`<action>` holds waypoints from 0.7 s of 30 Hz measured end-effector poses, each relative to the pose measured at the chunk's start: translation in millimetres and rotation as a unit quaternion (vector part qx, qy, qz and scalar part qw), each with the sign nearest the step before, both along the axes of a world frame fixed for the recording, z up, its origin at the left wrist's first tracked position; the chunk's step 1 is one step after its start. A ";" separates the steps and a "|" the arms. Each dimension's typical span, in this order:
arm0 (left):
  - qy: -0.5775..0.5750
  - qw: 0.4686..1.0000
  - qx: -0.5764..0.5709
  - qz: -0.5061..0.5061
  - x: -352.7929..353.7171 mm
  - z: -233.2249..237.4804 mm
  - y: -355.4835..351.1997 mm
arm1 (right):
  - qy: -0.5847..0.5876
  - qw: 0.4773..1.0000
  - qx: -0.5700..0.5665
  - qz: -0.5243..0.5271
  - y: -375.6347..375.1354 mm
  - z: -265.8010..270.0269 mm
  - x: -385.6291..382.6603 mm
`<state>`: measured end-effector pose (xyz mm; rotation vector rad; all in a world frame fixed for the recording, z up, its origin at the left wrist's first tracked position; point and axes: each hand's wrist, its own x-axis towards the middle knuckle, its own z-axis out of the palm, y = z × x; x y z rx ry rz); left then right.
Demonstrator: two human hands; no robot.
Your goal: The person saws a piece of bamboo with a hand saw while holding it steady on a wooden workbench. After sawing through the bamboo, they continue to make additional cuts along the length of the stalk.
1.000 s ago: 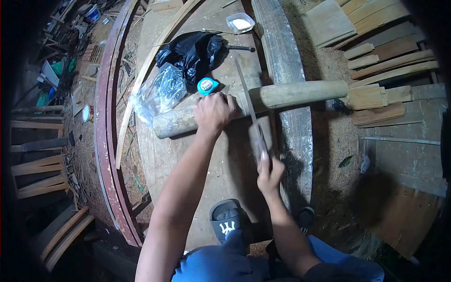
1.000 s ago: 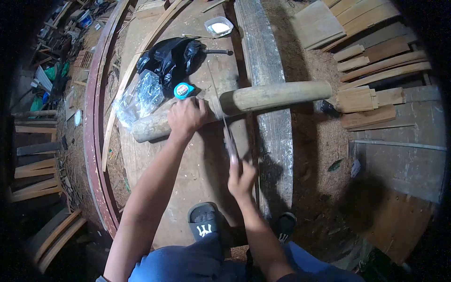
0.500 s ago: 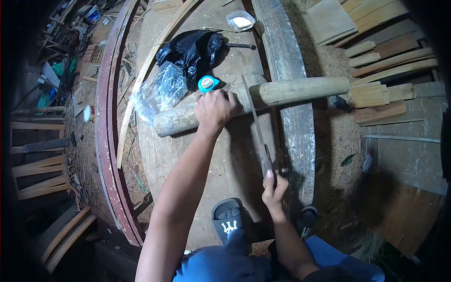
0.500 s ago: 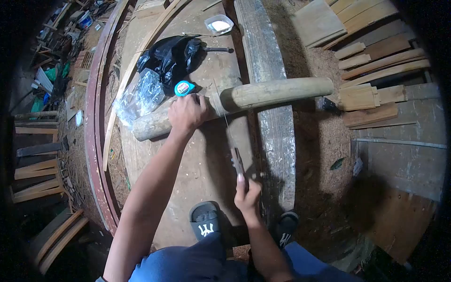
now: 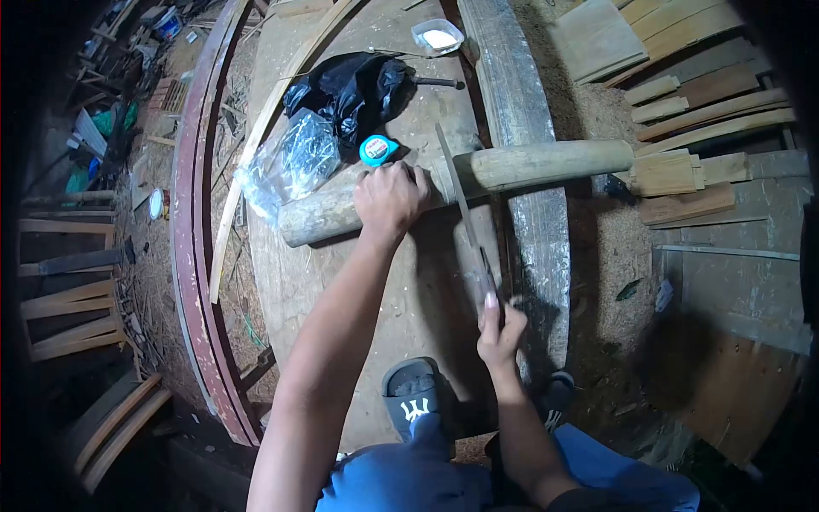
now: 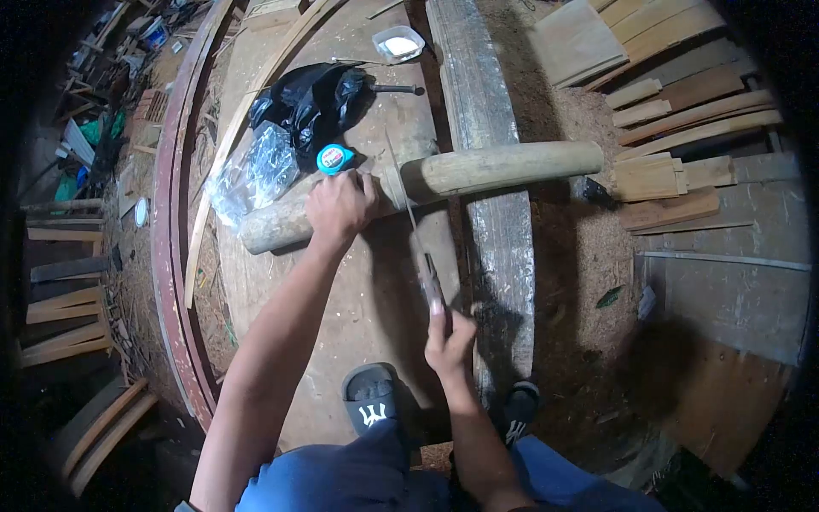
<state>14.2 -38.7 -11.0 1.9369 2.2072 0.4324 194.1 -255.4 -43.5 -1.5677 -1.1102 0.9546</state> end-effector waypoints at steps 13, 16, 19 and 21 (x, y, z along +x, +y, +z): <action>0.008 0.999 0.047 0.006 -0.3 -8.7 1.8 | 0.017 1.000 0.007 -0.004 9.6 17.3 -14.1; 0.029 0.999 0.027 0.009 0.3 -7.6 3.6 | -0.061 0.998 0.001 -0.004 58.3 29.9 -24.4; 0.008 0.999 0.033 0.008 3.3 -0.1 2.3 | -0.086 0.996 0.000 0.007 76.5 32.3 -25.6; 0.011 0.999 0.044 0.005 1.8 -0.9 1.1 | -0.069 0.998 0.006 0.001 57.6 37.3 -20.1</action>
